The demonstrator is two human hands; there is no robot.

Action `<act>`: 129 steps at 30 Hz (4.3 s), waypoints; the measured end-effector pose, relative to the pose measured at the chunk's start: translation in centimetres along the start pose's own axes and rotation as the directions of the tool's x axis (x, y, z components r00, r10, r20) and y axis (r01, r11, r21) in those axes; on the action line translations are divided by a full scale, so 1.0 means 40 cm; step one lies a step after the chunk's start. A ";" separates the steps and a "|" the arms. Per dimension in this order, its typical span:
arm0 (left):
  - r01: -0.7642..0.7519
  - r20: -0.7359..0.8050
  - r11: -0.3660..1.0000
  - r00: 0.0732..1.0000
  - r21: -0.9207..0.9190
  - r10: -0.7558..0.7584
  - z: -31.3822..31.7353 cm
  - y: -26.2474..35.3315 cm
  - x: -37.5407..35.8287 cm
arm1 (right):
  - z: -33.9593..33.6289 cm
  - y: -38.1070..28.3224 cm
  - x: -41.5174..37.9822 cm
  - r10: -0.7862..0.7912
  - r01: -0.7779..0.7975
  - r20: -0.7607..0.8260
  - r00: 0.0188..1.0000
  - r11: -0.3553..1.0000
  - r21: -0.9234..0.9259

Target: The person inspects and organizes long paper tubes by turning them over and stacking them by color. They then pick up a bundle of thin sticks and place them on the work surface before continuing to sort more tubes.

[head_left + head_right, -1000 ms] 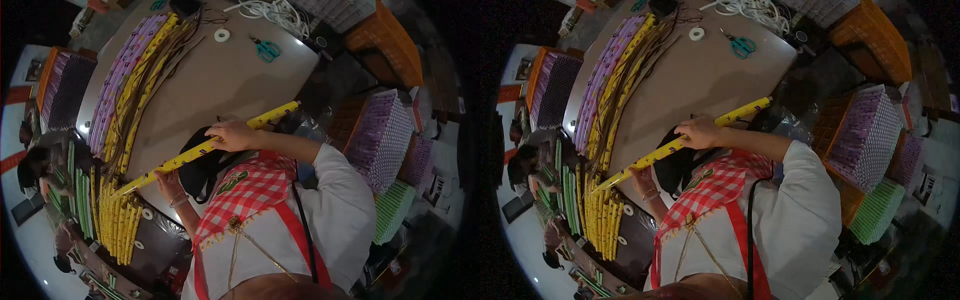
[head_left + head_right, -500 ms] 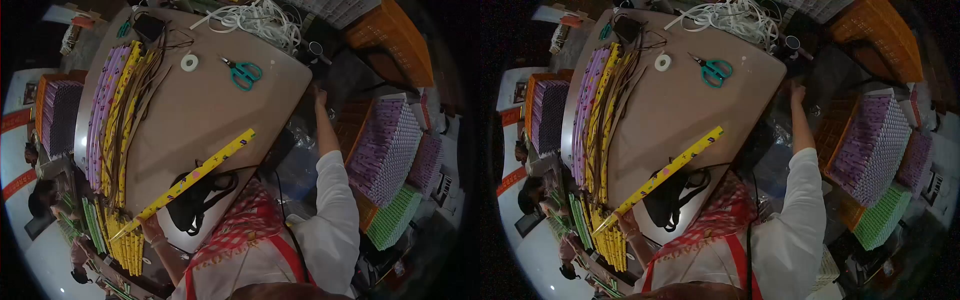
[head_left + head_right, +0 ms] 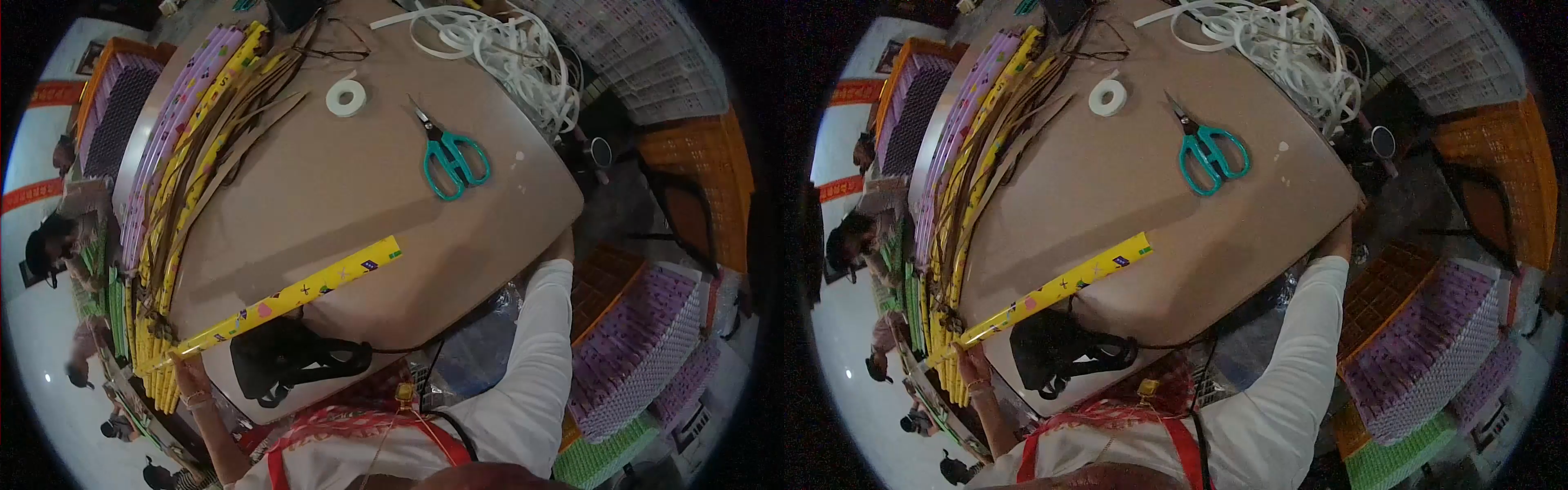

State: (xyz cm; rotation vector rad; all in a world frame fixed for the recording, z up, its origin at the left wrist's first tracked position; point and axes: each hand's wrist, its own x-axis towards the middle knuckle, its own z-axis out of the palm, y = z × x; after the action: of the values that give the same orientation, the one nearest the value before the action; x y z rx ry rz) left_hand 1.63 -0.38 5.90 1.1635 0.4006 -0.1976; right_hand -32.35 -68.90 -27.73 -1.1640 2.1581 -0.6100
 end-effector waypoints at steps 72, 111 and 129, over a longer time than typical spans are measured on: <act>-0.240 -0.449 0.963 0.878 -0.121 0.162 -0.310 0.025 -0.354 | -0.390 -0.388 -1.364 -0.849 0.713 0.303 -0.433 -0.117 0.691; -0.261 -0.105 0.673 0.959 -0.692 0.264 -0.305 0.006 -0.350 | -0.484 -0.290 -1.784 -0.319 0.552 0.478 -0.818 -0.205 0.808; -0.335 -0.358 0.877 0.910 -0.344 0.207 -0.246 -0.009 -0.354 | -0.388 -0.178 -1.965 0.037 0.489 0.494 -0.869 -0.103 0.866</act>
State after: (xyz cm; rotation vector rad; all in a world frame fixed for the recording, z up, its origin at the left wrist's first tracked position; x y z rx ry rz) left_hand -13.42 7.75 8.03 0.8300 0.5194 0.3147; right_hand -5.12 -3.71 10.71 -2.2608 -0.8805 0.5181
